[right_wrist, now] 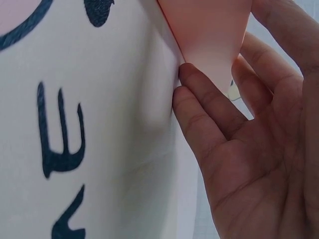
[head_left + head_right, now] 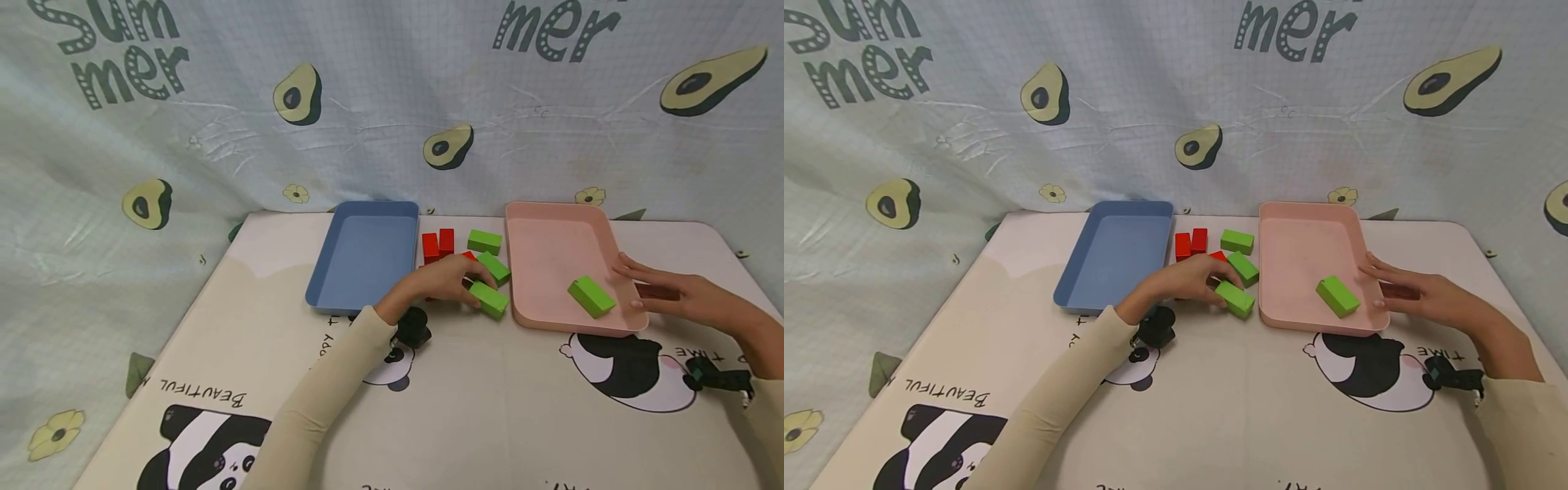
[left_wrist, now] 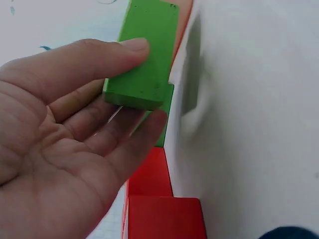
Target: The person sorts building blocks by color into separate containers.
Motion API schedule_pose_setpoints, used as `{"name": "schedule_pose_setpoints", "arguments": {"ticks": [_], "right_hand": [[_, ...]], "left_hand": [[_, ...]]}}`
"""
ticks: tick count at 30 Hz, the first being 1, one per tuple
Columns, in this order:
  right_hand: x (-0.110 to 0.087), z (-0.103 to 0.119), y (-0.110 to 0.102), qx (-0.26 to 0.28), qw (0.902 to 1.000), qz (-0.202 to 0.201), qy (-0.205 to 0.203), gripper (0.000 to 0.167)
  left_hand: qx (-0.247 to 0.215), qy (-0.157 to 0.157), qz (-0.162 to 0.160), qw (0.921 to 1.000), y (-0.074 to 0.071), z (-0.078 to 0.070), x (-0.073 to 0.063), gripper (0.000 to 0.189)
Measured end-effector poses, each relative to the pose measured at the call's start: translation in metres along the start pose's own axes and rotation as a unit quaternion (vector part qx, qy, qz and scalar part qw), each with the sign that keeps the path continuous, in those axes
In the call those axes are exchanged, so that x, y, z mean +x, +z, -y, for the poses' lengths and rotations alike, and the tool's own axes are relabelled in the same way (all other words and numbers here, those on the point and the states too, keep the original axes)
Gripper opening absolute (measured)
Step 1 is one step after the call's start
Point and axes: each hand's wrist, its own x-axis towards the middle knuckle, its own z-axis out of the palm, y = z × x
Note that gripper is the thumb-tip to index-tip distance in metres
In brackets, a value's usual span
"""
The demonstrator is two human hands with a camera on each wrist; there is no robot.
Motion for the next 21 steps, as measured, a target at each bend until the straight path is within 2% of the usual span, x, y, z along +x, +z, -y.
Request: {"name": "schedule_pose_setpoints", "arguments": {"ticks": [5,10,14,21], "right_hand": [[0.0,0.0003,-0.0001,0.003,0.9999,-0.001,-0.011,0.07],[-0.0001,0.0003,-0.0009,0.0,1.0,0.0,-0.004,0.071],[-0.0009,-0.0004,-0.001,0.003,0.9999,-0.001,-0.01,0.07],[-0.0006,0.0,-0.0009,-0.004,1.0,-0.002,-0.008,0.071]], "left_hand": [[-0.055,0.0,-0.014,0.9984,0.0,0.0007,-0.0021,0.035],[-0.094,0.008,-0.027,0.9952,-0.0003,0.0013,-0.0037,0.036],[-0.097,0.011,-0.036,0.9945,-0.0006,0.0015,-0.0043,0.036],[-0.106,0.048,-0.026,0.9929,-0.0035,0.0024,-0.0057,0.037]]}}
